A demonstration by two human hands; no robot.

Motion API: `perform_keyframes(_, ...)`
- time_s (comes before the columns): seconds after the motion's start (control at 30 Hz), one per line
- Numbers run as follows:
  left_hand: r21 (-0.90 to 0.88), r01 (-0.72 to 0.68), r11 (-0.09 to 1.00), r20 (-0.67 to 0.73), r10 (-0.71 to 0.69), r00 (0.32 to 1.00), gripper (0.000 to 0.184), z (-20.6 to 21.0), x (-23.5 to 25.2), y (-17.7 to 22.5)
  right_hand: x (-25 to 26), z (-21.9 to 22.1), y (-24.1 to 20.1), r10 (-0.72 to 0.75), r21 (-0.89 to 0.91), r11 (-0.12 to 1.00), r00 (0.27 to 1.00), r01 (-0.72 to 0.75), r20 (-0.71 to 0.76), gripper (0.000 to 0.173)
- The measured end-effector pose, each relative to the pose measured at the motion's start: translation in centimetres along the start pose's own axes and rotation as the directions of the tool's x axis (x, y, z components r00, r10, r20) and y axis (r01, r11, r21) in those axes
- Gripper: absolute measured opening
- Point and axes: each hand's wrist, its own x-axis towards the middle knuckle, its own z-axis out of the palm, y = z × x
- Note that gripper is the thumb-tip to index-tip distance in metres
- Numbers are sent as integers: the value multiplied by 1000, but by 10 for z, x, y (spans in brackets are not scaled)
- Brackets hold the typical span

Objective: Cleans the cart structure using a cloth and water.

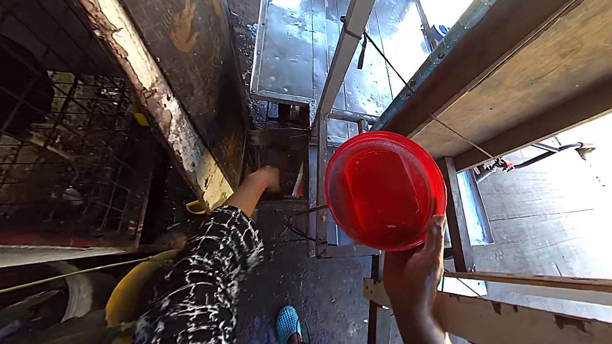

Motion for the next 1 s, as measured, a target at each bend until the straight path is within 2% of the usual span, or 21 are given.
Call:
perform_keyframes(0.07, 83, 50, 995, 170, -63, 983, 31, -3, -3, -7, -1, 0, 0, 2, -8, 1000, 1000, -2, 12, 56)
perform_keyframes(0.1, 67, 60, 996, 202, -73, 977, 31, -10, -6, -12, -1, 0, 0, 3, -15, 1000, 1000, -2, 18, 56)
perform_keyframes(0.13, -39, 57, 998, 179, -50, 983, 27, -23, -15, -15, -2, 0, 0, 3, -18, 1000, 1000, -2, 22, 56)
perform_keyframes(0.17, -210, 9, 978, 95, 11, 995, 21, -39, -25, -19, -2, 0, 1, 2, -20, 1000, 1000, -1, 22, 56)
perform_keyframes(0.2, -381, -90, 920, -39, 81, 996, 19, -58, -40, -20, -2, -1, 1, 3, -22, 1000, 1000, -2, 23, 57)
perform_keyframes(0.23, -480, -213, 851, -220, 118, 968, 20, -75, -49, -20, -2, -1, 2, 4, -17, 1000, 1000, -4, 20, 57)
perform_keyframes(0.3, -456, -389, 801, -559, 83, 825, 23, -106, -48, -14, -2, 0, 1, 14, -8, 1000, 1000, -14, 9, 58)
perform_keyframes(0.33, -400, -422, 814, -663, 60, 746, 25, -118, -39, -8, -2, -1, 1, 15, -6, 1000, 1000, -15, 4, 59)
perform_keyframes(0.37, -342, -435, 833, -722, 63, 689, 27, -125, -26, -2, -1, 0, 1, 10, -5, 1000, 1000, -10, 0, 59)
perform_keyframes(0.4, -295, -438, 849, -738, 88, 669, 29, -129, -11, 6, -1, 0, 1, -1, -7, 1000, 1000, 1, 0, 59)
perform_keyframes(0.43, -263, -429, 864, -711, 127, 691, 30, -130, 2, 15, 0, 0, 1, -10, -9, 1000, 1000, 10, -1, 58)
perform_keyframes(0.53, -103, -332, 937, -528, 232, 817, 23, -127, 29, 31, 1, 0, 2, -28, -18, 999, 999, 28, -14, 58)
perform_keyframes(0.63, -18, -184, 983, -425, 159, 891, 21, -130, 29, 19, 0, -1, 3, -33, -18, 999, 999, 33, -19, 59)
perform_keyframes(0.7, -77, -90, 993, -441, 47, 896, 21, -126, 25, -11, 0, -1, 2, -24, -19, 1000, 1000, 24, -14, 58)
perform_keyframes(0.8, -239, -15, 971, -498, -110, 860, 23, -107, 7, -56, -1, -1, 3, -16, -5, 1000, 1000, 16, -1, 60)
perform_keyframes(0.87, -453, -65, 889, -513, -200, 835, 28, -82, -16, -71, -2, 1, 2, -8, 6, 1000, 1000, 8, 0, 58)
perform_keyframes(0.93, -668, -132, 732, -482, -290, 827, 35, -51, -34, -74, -2, 3, 0, -18, 12, 1000, 1000, 17, 8, 55)
perform_keyframes(1.0, -811, -175, 559, -427, -360, 829, 36, -16, -48, -75, -1, 3, -1, -23, 2, 1000, 999, 23, 33, 53)
